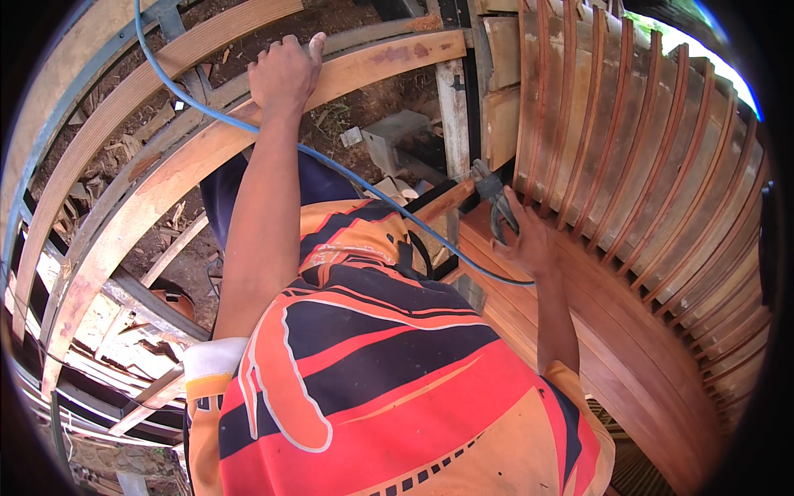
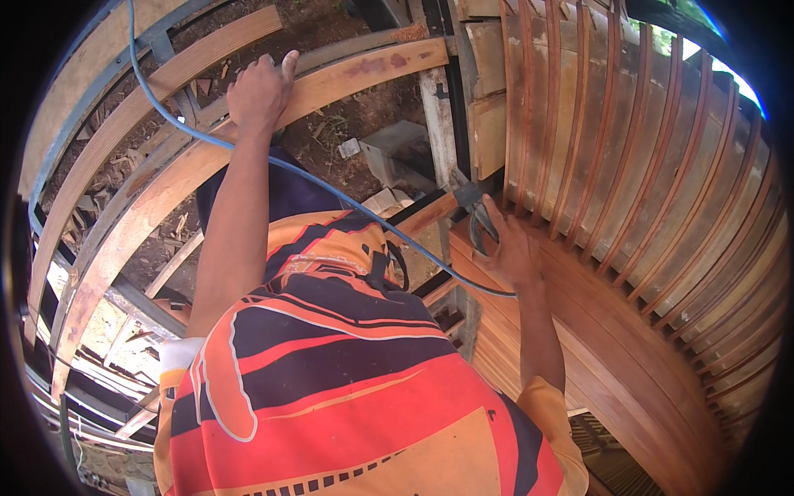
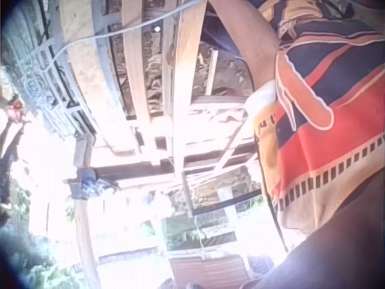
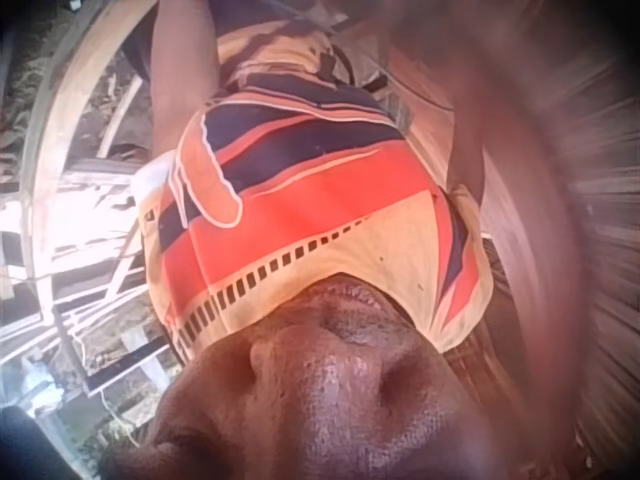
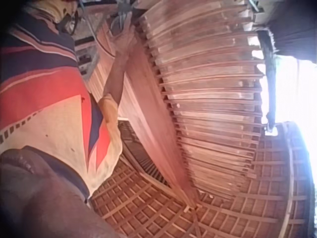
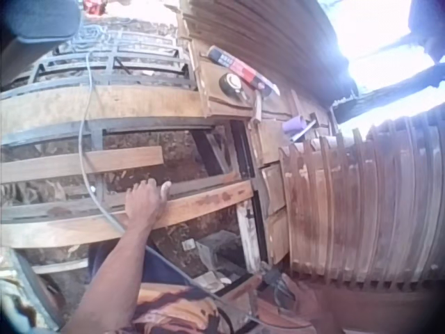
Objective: The person cuts a piece of wood with an angle grinder, then stands and uses a hammer to fit the cut piece into a wooden frame. They then use a nail gun to secure the wood in place.
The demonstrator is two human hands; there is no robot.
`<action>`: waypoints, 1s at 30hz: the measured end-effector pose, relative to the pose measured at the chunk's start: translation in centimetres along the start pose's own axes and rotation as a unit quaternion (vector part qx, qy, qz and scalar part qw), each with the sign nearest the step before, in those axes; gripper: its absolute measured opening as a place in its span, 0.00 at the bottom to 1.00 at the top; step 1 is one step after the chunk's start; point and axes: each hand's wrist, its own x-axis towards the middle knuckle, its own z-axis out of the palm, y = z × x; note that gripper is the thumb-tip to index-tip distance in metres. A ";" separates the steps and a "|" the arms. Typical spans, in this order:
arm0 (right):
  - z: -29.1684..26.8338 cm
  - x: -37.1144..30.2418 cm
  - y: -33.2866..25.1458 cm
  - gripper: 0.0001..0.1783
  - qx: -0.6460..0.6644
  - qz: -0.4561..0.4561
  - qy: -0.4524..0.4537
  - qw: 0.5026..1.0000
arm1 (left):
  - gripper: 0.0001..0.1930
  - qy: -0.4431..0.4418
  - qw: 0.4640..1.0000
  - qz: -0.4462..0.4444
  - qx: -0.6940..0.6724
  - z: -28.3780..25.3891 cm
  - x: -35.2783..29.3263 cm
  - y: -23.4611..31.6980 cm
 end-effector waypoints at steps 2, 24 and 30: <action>0.5 0.1 0.4 0.61 -0.010 -0.005 -0.004 1.000 | 0.33 0.004 1.000 0.002 -0.002 0.1 0.0 -0.1; 0.7 -0.5 0.1 0.60 -0.028 -0.034 0.033 0.998 | 0.32 0.022 1.000 0.006 -0.021 0.6 0.1 -0.3; 2.0 -0.9 0.9 0.57 0.146 0.026 0.043 0.988 | 0.32 0.042 0.999 0.014 -0.023 1.1 0.2 -0.5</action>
